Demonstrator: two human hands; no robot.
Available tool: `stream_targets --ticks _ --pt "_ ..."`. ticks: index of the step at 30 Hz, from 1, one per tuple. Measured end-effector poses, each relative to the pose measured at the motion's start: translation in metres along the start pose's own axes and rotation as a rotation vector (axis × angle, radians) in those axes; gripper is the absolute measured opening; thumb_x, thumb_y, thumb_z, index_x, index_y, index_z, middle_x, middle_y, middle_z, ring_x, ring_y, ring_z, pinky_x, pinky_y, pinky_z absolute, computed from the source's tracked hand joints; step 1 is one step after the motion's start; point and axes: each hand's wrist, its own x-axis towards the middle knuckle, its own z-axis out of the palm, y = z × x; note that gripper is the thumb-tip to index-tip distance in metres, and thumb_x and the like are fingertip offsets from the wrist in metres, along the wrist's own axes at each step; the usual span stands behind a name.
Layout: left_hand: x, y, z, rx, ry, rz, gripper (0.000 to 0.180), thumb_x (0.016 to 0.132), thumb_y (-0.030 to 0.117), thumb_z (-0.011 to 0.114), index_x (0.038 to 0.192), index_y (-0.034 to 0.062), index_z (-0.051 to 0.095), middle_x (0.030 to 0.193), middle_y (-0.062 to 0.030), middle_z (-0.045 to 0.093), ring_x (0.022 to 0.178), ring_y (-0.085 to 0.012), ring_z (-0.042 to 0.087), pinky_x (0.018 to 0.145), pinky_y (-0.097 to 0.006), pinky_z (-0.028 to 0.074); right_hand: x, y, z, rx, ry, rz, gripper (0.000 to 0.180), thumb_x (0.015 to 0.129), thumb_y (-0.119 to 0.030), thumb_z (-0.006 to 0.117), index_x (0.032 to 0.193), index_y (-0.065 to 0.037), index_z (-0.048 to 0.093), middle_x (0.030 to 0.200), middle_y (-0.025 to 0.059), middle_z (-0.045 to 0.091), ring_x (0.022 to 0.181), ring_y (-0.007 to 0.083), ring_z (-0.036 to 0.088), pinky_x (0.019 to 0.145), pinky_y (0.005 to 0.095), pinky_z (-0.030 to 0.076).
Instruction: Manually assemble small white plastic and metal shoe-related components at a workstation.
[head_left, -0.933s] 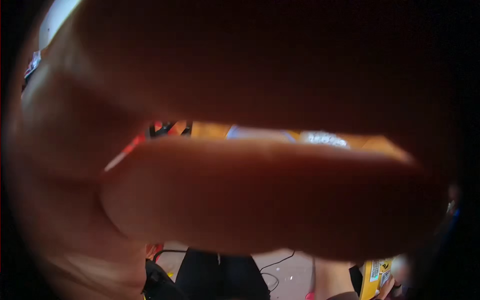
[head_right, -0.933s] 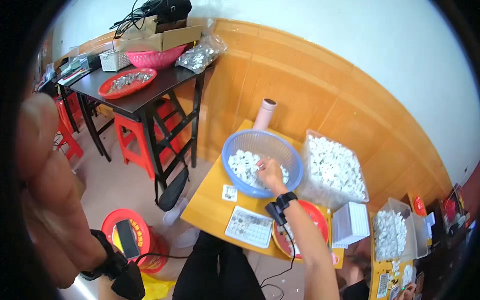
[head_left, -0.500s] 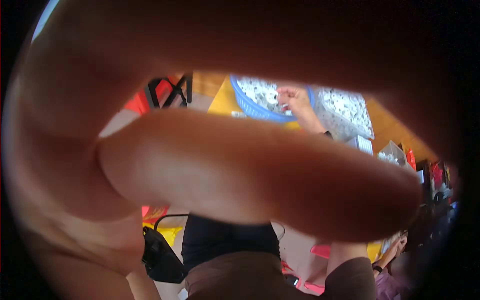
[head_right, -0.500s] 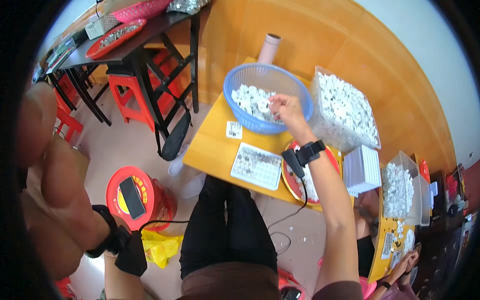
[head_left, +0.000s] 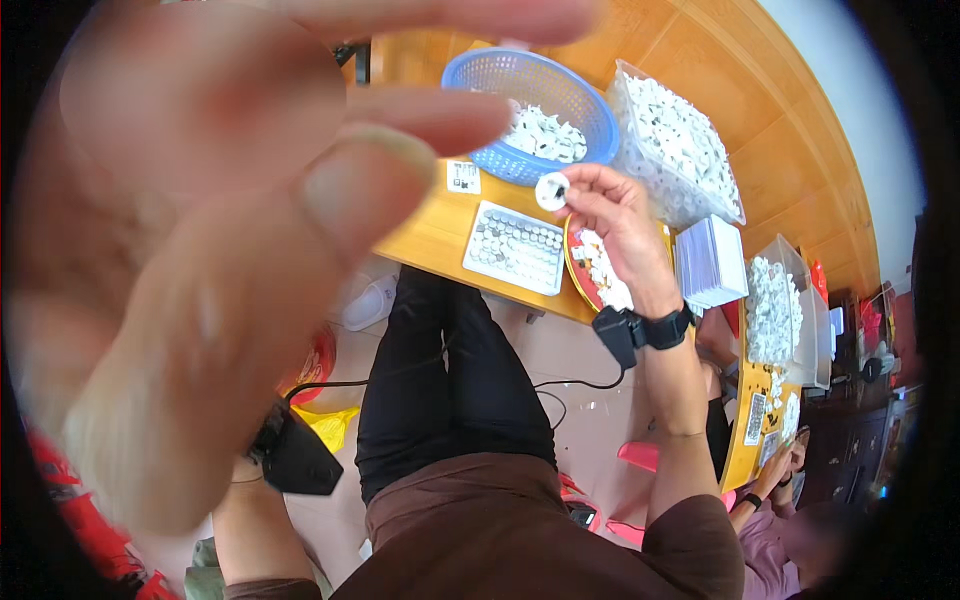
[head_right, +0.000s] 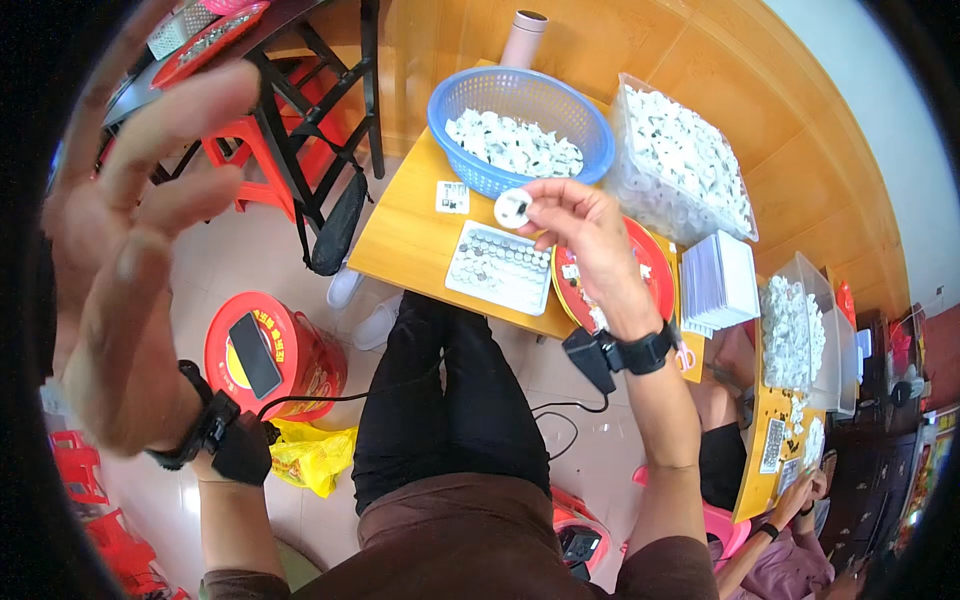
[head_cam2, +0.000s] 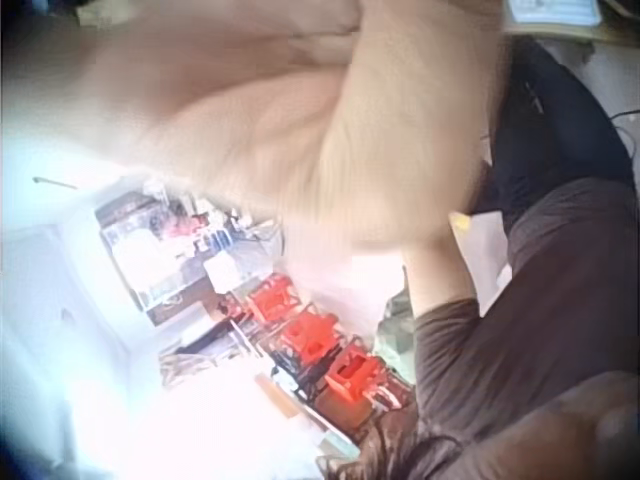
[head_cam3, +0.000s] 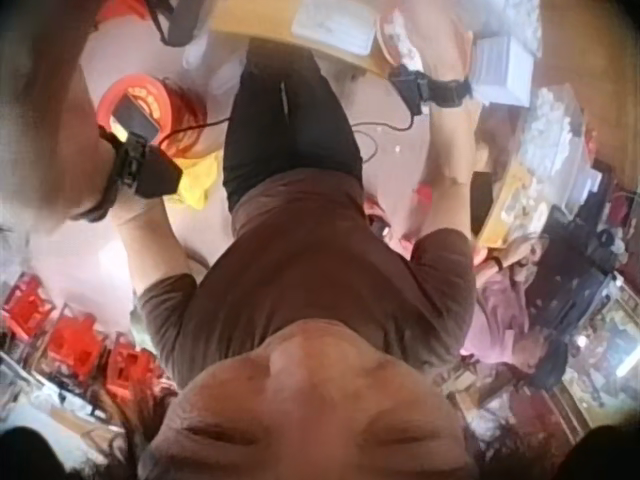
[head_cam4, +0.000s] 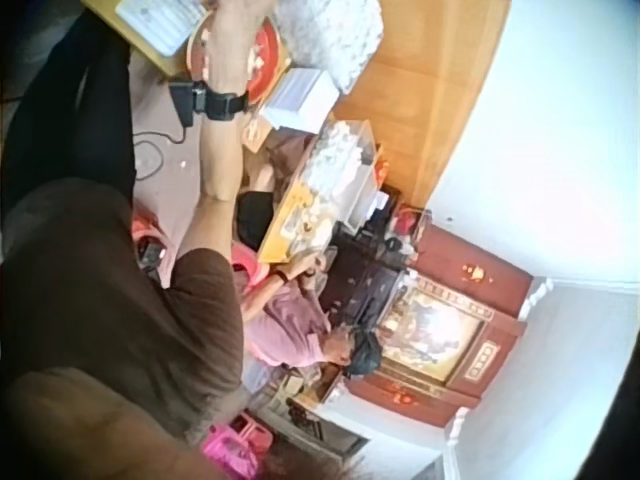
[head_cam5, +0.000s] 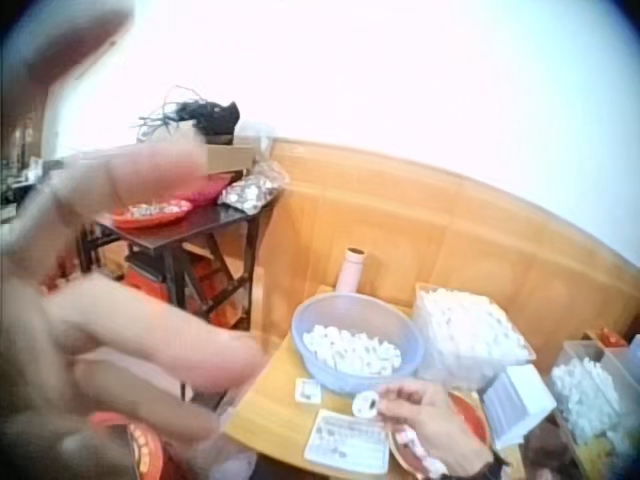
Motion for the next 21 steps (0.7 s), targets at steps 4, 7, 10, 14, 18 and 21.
stream_targets --ticks 4,7,10,14,18,21 --pt "-0.001 -0.025 0.095 -0.711 0.124 -0.155 0.049 0.080 0.004 0.054 0.127 -0.0023 0.042 0.119 -0.0181 0.054 0.098 -0.0220 0.061 0.075 -0.029 0.052 -0.044 0.028 -0.011 0.049 0.117 -0.017 0.020 0.083 -0.005 0.059 0.102 0.001 0.060 0.082 0.0058 0.065 0.070 0.0084 0.062 0.058 0.0203 0.047" --pt "-0.041 -0.046 0.134 -0.896 -0.031 -0.543 0.035 0.079 -0.007 0.056 0.114 -0.0021 0.055 0.110 -0.0089 0.057 0.095 -0.0159 0.059 0.081 -0.027 0.048 -0.060 0.035 -0.001 -0.001 0.170 -0.036 0.021 0.082 -0.002 0.060 0.103 0.001 0.059 0.078 0.0038 0.062 0.068 0.0077 0.061 0.056 0.0193 0.046" --pt "-0.089 -0.061 0.185 -1.010 -0.139 -0.773 0.027 0.084 -0.002 0.056 0.111 -0.0010 0.057 0.099 -0.0066 0.062 0.090 -0.0135 0.060 0.079 -0.025 0.048 -0.062 0.047 -0.003 0.102 0.199 0.035 0.021 0.080 0.001 0.061 0.101 0.000 0.059 0.075 0.0026 0.061 0.066 0.0081 0.061 0.054 0.0183 0.046" --pt "-0.126 -0.064 0.224 -1.068 -0.222 -0.939 0.022 0.088 0.004 0.055 0.108 -0.0007 0.059 0.096 -0.0082 0.064 0.087 -0.0137 0.062 0.076 -0.024 0.050 -0.061 0.062 -0.007 0.125 0.158 0.067 0.020 0.081 -0.001 0.061 0.101 0.000 0.059 0.078 0.0040 0.062 0.067 0.0093 0.061 0.054 0.0188 0.046" --pt "-0.128 -0.066 0.234 -1.113 -0.111 -0.982 0.021 0.089 0.007 0.054 0.107 -0.0016 0.059 0.094 -0.0105 0.064 0.083 -0.0166 0.064 0.074 -0.026 0.051 -0.060 0.069 0.004 0.181 0.129 0.106 0.020 0.082 -0.002 0.060 0.102 0.000 0.058 0.079 0.0049 0.062 0.067 0.0099 0.062 0.055 0.0194 0.046" --pt "-0.123 -0.065 0.229 -1.189 0.001 -0.995 0.024 0.088 0.011 0.057 0.107 -0.0026 0.058 0.093 -0.0124 0.063 0.083 -0.0182 0.064 0.073 -0.027 0.053 -0.060 0.072 0.017 0.275 0.112 0.172 0.020 0.083 -0.004 0.060 0.102 -0.001 0.058 0.079 0.0054 0.062 0.068 0.0108 0.062 0.055 0.0200 0.047"
